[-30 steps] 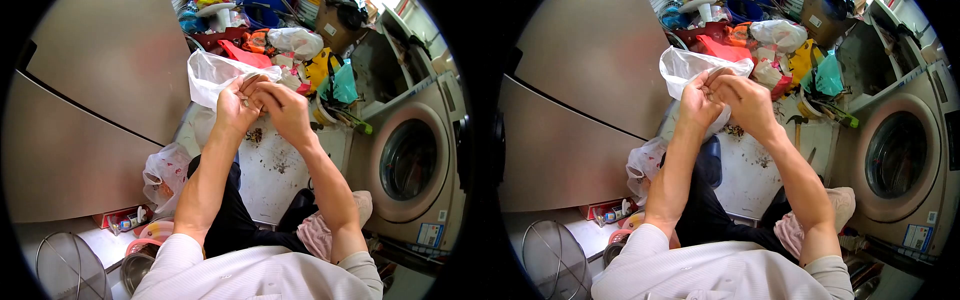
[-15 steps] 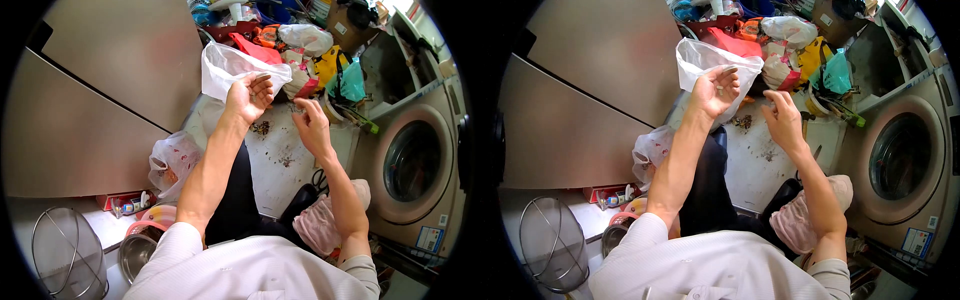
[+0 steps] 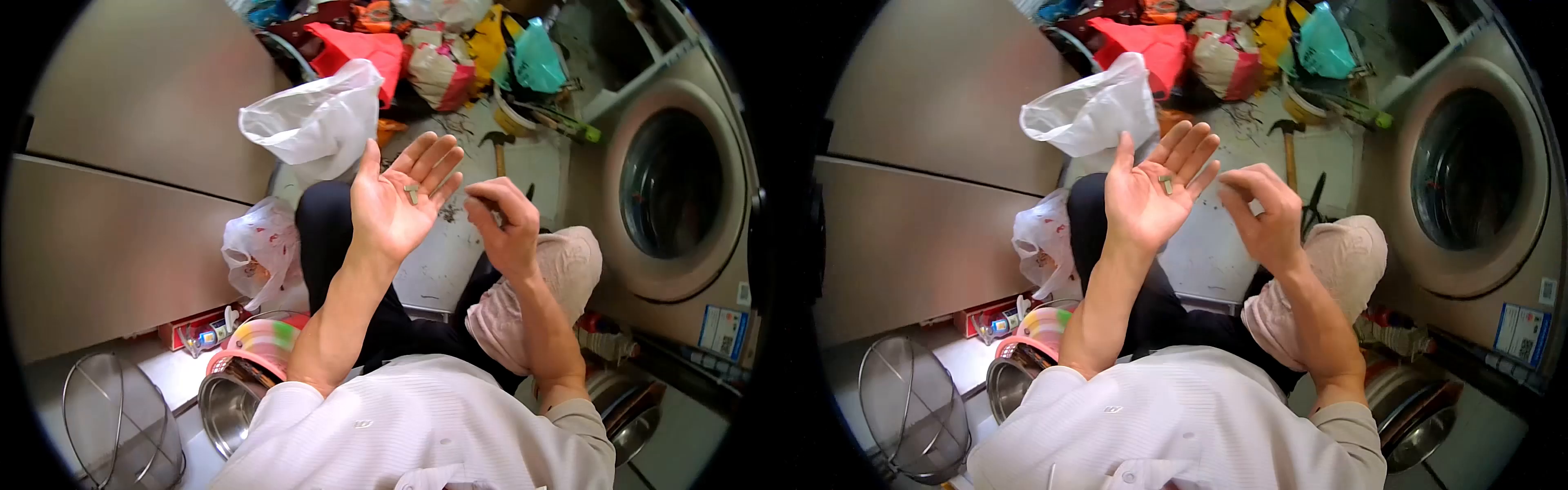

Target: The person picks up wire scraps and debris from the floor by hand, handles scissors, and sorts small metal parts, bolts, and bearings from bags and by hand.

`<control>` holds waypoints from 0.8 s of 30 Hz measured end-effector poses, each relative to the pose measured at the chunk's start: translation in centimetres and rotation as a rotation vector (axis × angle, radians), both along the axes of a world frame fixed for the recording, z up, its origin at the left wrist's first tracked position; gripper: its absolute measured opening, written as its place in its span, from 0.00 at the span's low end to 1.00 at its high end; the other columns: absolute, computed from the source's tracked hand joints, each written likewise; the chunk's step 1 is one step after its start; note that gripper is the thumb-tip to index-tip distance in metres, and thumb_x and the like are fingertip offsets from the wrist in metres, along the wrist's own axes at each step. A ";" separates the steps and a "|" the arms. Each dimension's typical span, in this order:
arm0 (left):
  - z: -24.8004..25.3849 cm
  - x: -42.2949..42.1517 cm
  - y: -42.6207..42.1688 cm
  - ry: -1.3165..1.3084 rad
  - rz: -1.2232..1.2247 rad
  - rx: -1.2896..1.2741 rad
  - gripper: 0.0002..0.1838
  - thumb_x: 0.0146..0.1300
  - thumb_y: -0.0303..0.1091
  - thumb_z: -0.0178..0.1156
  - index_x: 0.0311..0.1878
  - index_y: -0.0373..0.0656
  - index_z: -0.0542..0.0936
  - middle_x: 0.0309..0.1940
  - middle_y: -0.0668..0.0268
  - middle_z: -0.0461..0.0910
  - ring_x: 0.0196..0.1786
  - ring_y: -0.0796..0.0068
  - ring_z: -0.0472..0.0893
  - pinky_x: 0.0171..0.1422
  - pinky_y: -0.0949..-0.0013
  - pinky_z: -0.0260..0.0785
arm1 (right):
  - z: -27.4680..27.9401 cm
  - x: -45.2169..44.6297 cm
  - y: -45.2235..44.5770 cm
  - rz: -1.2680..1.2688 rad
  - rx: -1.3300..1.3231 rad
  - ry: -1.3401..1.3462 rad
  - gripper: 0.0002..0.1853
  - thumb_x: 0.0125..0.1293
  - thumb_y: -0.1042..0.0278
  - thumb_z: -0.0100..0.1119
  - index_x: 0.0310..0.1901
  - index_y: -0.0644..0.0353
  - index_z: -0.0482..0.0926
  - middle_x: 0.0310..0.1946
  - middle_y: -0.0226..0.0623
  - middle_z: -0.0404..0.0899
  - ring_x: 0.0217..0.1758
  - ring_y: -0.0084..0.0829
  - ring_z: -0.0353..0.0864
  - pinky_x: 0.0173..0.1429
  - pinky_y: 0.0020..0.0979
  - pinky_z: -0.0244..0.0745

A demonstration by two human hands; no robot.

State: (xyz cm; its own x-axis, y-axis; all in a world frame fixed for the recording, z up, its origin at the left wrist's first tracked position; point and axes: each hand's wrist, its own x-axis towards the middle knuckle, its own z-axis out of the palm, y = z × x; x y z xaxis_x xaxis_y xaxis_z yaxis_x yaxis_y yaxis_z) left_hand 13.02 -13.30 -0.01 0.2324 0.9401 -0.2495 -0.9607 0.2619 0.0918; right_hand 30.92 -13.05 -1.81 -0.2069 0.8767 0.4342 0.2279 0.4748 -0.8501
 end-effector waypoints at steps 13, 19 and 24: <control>-5.8 7.1 0.7 0.024 -0.284 -0.109 0.37 0.77 0.59 0.35 0.60 0.29 0.71 0.58 0.43 0.76 0.65 0.48 0.71 0.71 0.53 0.64 | -4.4 3.9 -1.2 0.030 0.049 -0.307 0.10 0.58 0.74 0.68 0.42 0.61 0.80 0.32 0.39 0.78 0.28 0.39 0.81 0.32 0.32 0.77; -5.7 8.2 1.2 -0.002 -0.265 -0.125 0.36 0.77 0.58 0.34 0.60 0.29 0.71 0.58 0.43 0.76 0.65 0.49 0.71 0.73 0.54 0.61 | -4.3 4.1 -0.6 -0.055 -0.020 -0.233 0.07 0.60 0.77 0.64 0.40 0.61 0.80 0.30 0.40 0.78 0.28 0.39 0.81 0.32 0.34 0.76; -5.7 8.6 1.0 -0.018 -0.244 -0.154 0.37 0.77 0.59 0.33 0.61 0.29 0.71 0.60 0.43 0.74 0.67 0.50 0.70 0.74 0.54 0.60 | -3.8 4.7 -0.7 -0.045 -0.179 -0.229 0.07 0.60 0.81 0.61 0.40 0.64 0.80 0.31 0.41 0.79 0.31 0.36 0.81 0.34 0.30 0.75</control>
State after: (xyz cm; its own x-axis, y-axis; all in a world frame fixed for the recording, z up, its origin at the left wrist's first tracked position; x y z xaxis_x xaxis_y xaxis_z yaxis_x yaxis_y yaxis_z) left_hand 21.64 -12.31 -5.68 0.4531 0.8071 -0.3785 -0.8686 0.4953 0.0165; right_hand 35.59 -13.74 -5.59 -0.2411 0.9457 0.2180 0.4408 0.3069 -0.8435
